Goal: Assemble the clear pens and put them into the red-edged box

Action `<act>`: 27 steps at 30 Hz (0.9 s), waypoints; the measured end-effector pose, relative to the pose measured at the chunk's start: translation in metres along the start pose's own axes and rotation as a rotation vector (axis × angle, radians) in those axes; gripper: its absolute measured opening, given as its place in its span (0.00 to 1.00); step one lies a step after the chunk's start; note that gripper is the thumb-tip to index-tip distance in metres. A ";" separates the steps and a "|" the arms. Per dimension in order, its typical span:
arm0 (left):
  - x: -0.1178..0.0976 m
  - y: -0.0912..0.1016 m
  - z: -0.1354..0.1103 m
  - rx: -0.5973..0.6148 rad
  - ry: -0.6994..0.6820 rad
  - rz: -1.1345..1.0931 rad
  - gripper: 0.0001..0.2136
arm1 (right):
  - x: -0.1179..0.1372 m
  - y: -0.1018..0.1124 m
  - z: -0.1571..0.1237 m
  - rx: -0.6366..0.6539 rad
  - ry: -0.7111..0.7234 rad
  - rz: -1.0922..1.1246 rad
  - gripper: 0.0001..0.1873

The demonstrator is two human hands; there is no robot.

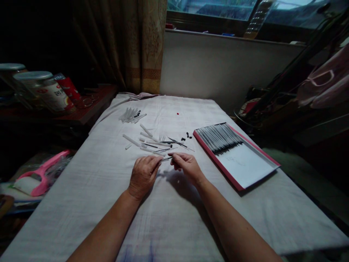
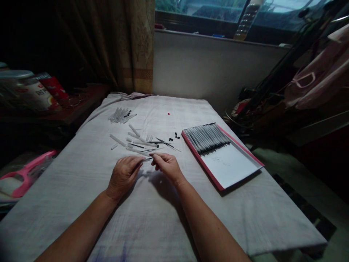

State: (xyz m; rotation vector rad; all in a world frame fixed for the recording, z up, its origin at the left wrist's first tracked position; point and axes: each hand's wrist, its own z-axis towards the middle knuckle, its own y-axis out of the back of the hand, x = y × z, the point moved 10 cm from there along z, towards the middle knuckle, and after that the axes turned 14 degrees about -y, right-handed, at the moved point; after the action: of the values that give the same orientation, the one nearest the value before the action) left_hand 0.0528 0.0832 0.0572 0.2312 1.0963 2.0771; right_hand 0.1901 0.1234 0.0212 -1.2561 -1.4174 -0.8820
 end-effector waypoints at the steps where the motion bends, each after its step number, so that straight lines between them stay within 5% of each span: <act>1: -0.001 0.000 0.000 -0.007 0.002 -0.010 0.12 | -0.004 -0.009 0.002 0.066 -0.020 -0.042 0.21; 4: 0.006 0.002 -0.003 -0.067 0.038 -0.045 0.12 | -0.002 -0.015 0.011 0.139 0.018 -0.180 0.27; 8: 0.021 0.010 -0.008 -0.170 0.103 -0.029 0.12 | 0.020 0.020 0.035 -0.201 0.105 -0.639 0.14; 11: 0.022 0.014 -0.007 -0.189 0.086 -0.014 0.12 | 0.031 0.035 0.051 -0.439 0.027 -1.093 0.13; 16: 0.019 0.013 -0.006 -0.170 0.056 0.000 0.11 | 0.029 0.021 0.071 -0.435 -0.096 -1.390 0.15; 22: 0.021 0.006 -0.006 -0.127 0.059 -0.016 0.11 | 0.030 0.017 0.078 -0.355 -0.073 -1.309 0.17; 27: 0.019 0.003 -0.006 -0.096 0.049 -0.014 0.11 | 0.020 0.024 0.043 -0.185 -0.028 -0.583 0.16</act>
State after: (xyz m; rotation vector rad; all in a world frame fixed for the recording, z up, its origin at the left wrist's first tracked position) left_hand 0.0354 0.0912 0.0522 0.1255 1.0209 2.1271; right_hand 0.2048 0.1741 0.0283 -0.9948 -1.7944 -1.4163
